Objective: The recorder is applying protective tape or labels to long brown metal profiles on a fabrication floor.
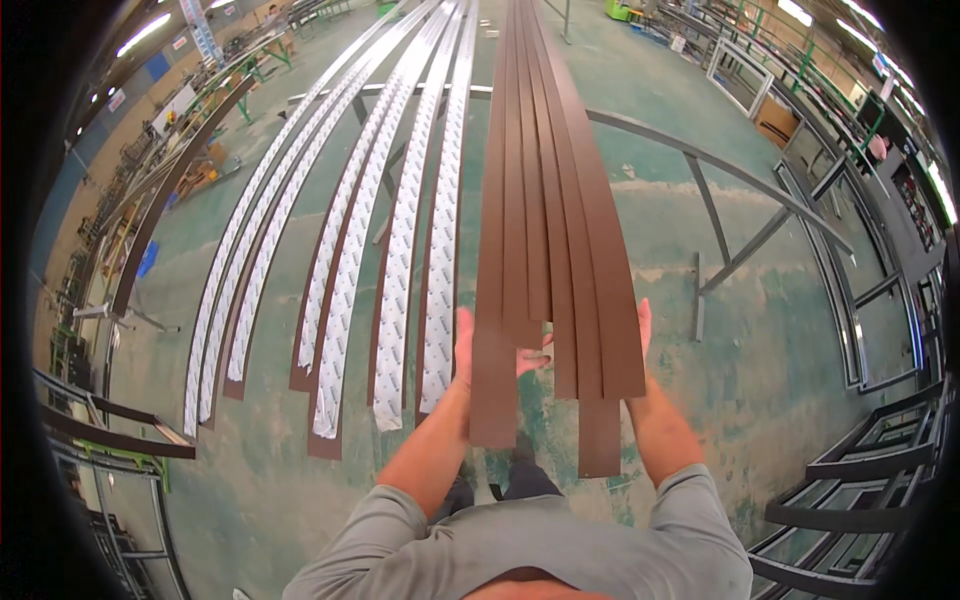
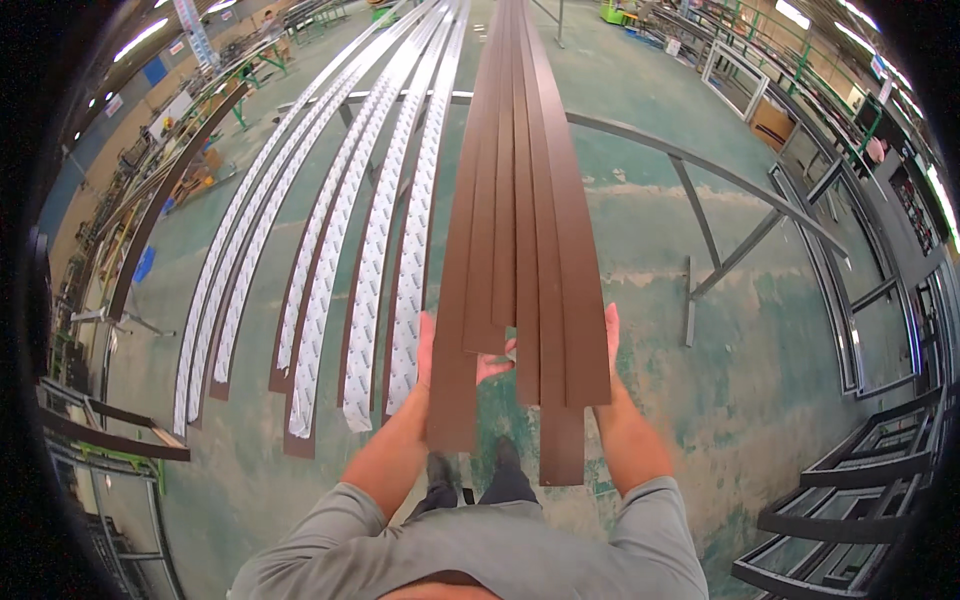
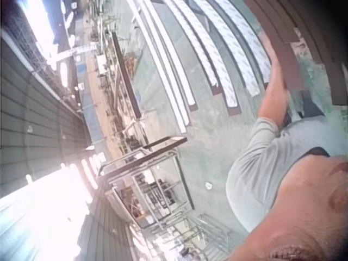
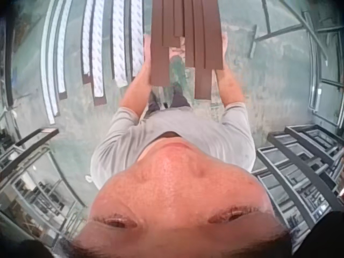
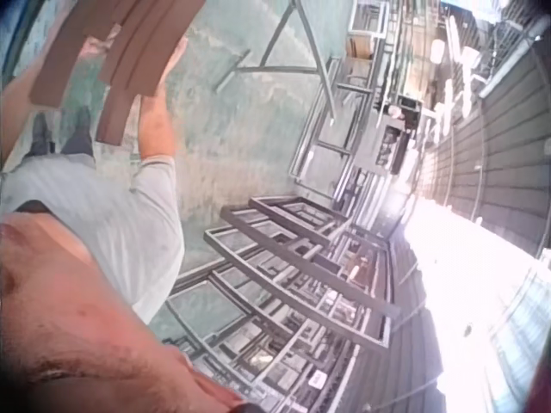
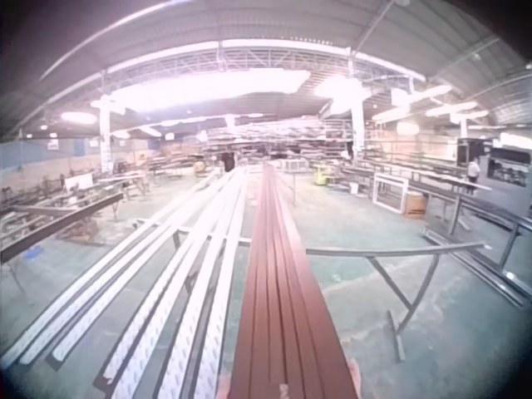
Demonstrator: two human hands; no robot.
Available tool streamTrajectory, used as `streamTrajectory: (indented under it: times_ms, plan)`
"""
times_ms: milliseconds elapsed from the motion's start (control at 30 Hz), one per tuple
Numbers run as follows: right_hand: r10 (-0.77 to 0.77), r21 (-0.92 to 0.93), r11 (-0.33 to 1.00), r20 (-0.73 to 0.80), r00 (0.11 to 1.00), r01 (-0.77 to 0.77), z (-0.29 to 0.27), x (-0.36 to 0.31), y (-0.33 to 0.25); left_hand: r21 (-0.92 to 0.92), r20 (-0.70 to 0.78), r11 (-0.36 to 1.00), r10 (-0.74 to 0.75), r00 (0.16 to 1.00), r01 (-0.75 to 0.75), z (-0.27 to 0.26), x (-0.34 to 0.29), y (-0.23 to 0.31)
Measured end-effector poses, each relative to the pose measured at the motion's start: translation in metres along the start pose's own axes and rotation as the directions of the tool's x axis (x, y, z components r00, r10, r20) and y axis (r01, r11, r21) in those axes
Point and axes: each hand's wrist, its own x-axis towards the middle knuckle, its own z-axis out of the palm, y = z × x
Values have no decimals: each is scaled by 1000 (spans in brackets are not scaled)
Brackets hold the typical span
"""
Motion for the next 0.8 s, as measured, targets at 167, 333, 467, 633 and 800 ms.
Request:
streamTrajectory:
  times_ms: [167, 333, 467, 633, 800]
  plan:
    - [-130, 76, 985, -269, 954, 156, -9, 18, 55, -11, -107, 999, 33, 994, -35, -13, -20, 43]
    - [-69, -71, 996, -296, 953, 50, 53, 39, 85, 88, -55, 994, 69, 996, -63, 10, -42, 89]
    - [15, 26, 1000, -193, 981, -11, 66, 66, 129, 83, 78, 996, 11, 997, -17, -7, -60, 138]
    - [-104, -65, 994, -324, 940, 87, 96, 89, 190, 83, -92, 985, 159, 983, -151, 12, -105, 194]
    - [-219, -254, 951, -142, 965, 178, 138, 135, 250, 63, 181, 955, 276, 944, -291, 68, -151, 263]
